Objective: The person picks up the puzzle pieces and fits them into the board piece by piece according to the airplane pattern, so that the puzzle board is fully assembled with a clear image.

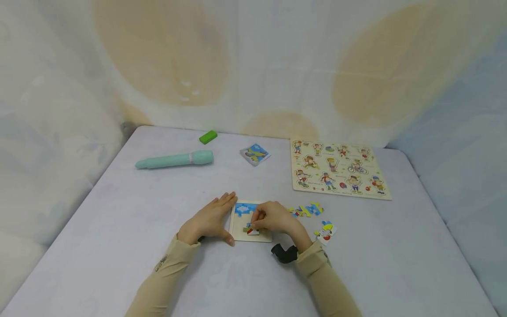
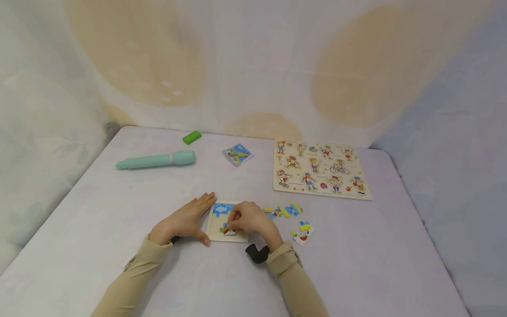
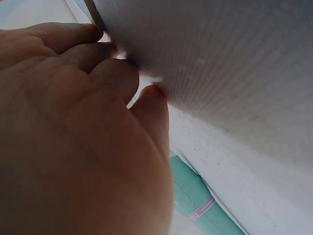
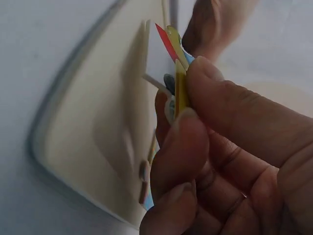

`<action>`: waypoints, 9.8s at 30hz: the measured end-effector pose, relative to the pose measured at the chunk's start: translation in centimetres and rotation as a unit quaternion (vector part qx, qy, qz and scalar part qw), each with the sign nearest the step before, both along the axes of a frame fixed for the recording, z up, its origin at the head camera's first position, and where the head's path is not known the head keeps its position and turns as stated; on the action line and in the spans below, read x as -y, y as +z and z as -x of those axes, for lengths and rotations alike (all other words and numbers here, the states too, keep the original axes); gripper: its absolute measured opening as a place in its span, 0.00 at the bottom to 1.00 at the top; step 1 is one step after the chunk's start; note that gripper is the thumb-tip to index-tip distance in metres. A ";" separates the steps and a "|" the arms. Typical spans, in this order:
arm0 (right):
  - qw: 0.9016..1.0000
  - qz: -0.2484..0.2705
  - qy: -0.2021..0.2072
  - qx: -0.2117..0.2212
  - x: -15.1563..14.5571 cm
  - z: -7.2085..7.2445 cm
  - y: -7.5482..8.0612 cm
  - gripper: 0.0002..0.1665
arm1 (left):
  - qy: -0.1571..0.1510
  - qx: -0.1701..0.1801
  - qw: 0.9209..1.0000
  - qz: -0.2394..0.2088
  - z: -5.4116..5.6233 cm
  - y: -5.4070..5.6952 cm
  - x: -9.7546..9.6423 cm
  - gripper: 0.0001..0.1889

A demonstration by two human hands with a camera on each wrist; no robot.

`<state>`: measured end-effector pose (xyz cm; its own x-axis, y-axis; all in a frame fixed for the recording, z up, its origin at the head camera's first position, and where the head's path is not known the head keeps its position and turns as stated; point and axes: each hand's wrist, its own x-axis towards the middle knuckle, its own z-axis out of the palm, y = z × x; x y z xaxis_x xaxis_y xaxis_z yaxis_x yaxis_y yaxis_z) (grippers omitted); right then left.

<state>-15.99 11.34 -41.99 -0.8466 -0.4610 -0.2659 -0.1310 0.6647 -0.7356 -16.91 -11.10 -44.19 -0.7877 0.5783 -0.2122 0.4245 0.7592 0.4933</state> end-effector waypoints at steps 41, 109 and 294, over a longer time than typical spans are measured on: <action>0.990 -0.106 -0.084 -0.047 -8.3 1.4 0.0 0.21 | 0.003 -0.002 1.000 0.003 -0.1 0.0 -0.1 0.66; 0.992 0.005 -0.119 -0.050 -4.5 2.1 -1.8 0.12 | 0.006 0.001 1.000 0.008 -0.1 -0.1 -0.3 0.66; 0.973 0.130 -0.191 0.007 -0.2 0.2 -1.5 0.09 | -0.023 0.003 1.000 -0.008 0.1 -0.2 -1.6 0.65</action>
<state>-16.16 11.58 -43.45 -0.9664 -0.1660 -0.1962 0.1015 0.4546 -0.8849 -17.02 -9.52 -44.40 -0.7591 0.6167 -0.2084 0.4549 0.7316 0.5078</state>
